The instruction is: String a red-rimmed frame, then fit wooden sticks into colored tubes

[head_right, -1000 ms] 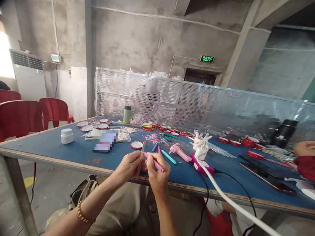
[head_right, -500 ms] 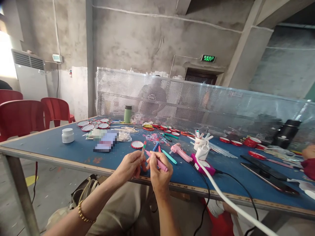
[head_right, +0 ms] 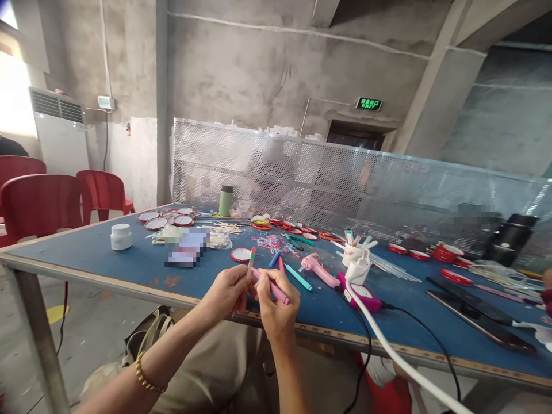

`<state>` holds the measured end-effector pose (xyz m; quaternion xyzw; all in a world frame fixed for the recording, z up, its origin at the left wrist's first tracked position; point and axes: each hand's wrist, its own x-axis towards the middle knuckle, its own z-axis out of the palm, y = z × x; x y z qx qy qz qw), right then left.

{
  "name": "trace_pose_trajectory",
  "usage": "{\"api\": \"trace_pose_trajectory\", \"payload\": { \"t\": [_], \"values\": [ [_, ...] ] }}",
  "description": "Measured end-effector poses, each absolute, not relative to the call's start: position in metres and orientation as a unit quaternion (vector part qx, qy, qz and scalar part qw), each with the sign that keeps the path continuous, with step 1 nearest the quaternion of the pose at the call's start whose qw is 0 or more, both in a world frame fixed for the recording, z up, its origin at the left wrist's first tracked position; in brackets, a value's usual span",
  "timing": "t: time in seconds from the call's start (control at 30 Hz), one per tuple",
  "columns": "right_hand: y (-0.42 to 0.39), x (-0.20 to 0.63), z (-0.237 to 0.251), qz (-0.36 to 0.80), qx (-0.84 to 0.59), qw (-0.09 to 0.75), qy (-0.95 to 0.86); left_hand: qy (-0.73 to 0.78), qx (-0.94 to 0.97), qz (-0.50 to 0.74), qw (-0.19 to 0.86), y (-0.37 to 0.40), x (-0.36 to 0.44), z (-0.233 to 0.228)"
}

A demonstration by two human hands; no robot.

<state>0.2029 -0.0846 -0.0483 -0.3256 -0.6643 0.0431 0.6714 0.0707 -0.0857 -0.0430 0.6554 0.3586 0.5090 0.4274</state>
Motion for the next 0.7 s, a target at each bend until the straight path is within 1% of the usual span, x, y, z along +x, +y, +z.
{"api": "trace_pose_trajectory", "payload": {
  "t": [0.23,0.7],
  "values": [
    [-0.0851,0.2024,-0.0475,0.004,-0.333,0.653,-0.680,0.377,0.663,0.507,0.401,-0.0885,0.0713,-0.0392],
    [-0.0852,0.2021,-0.0472,0.009,-0.320,0.659,-0.681,0.376,0.676,0.497,0.393,-0.0893,0.0704,-0.0379]
  ]
}}
